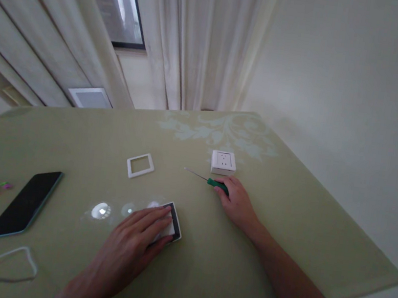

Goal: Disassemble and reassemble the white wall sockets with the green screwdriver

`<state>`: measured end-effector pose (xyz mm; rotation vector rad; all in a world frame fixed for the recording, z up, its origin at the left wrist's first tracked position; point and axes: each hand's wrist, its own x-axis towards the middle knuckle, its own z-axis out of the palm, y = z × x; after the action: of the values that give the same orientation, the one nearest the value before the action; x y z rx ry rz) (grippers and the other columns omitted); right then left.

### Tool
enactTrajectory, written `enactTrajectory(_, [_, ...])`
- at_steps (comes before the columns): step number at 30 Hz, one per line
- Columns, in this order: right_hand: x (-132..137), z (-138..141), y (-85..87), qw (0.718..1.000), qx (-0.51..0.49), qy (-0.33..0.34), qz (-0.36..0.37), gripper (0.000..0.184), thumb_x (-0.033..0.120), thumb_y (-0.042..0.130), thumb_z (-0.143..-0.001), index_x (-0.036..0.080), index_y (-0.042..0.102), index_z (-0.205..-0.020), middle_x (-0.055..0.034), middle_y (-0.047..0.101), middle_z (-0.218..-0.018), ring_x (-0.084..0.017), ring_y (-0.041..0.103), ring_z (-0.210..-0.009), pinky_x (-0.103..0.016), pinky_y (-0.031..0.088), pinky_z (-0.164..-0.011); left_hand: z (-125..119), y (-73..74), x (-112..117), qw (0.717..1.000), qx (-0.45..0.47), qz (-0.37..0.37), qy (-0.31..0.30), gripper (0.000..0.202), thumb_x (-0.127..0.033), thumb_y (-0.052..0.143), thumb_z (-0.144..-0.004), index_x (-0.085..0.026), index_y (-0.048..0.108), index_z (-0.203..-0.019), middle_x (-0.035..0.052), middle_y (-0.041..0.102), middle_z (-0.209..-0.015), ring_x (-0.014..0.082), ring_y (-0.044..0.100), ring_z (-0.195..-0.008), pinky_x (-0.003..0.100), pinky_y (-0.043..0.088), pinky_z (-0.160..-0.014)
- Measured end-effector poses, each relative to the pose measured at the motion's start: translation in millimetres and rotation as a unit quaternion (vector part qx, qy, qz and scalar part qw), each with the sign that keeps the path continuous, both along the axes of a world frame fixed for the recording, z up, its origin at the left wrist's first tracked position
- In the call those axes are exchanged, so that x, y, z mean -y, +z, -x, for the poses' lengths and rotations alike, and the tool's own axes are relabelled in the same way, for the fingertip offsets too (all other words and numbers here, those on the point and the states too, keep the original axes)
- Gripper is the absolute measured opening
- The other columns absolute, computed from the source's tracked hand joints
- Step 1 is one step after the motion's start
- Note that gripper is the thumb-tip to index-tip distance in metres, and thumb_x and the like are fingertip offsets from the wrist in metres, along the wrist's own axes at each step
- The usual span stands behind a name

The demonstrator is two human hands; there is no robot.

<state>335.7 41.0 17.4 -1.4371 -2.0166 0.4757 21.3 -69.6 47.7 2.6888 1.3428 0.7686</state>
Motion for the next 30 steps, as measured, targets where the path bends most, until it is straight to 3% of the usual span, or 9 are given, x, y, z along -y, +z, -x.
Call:
enactTrajectory(7, [1.1,0.4,0.0,1.0,-0.003,0.003,0.01,0.021,0.023,0.063,-0.104,0.022,0.074,-0.122,-0.0115,0.074,-0.121,-0.029,0.068,-0.118,-0.049,0.053,-0.108,0.1,8.1,-5.8,0.999,-0.007,0.0,-0.037,0.029,-0.027,0.053,-0.113,-0.022,0.078,-0.127,0.0076,0.079,-0.137,0.028,0.075,-0.129,0.049,0.066,-0.107])
enactTrajectory(12, [2.2,0.9,1.6,1.0,-0.013,0.002,0.02,0.02,0.023,0.063,-0.103,0.022,0.074,-0.12,-0.011,0.075,-0.119,-0.028,0.069,-0.116,-0.048,0.054,-0.107,1.5,13.2,-8.5,0.998,-0.02,-0.018,-0.055,0.032,-0.026,0.051,-0.114,-0.02,0.079,-0.127,0.0067,0.081,-0.134,0.0273,0.078,-0.12,0.048,0.069,-0.1])
enactTrajectory(24, [5.5,3.8,7.7,0.997,-0.053,0.008,0.047,0.02,0.026,0.064,-0.101,0.021,0.075,-0.117,-0.01,0.078,-0.117,-0.026,0.072,-0.11,-0.044,0.056,-0.103,-0.7,23.8,-13.0,0.996,-0.073,0.024,-0.038,0.034,-0.031,0.048,-0.115,-0.026,0.08,-0.125,0.0019,0.081,-0.133,0.029,0.082,-0.111,0.05,0.069,-0.088])
enactTrajectory(30, [7.3,5.4,9.4,0.996,-0.067,0.013,0.054,0.021,0.028,0.064,-0.1,0.023,0.076,-0.117,-0.009,0.079,-0.116,-0.026,0.073,-0.108,-0.044,0.057,-0.101,-8.9,30.0,-9.7,0.991,-0.122,0.018,-0.046,0.034,-0.016,0.05,-0.109,-0.02,0.08,-0.124,0.0074,0.081,-0.134,0.033,0.081,-0.113,0.055,0.067,-0.09])
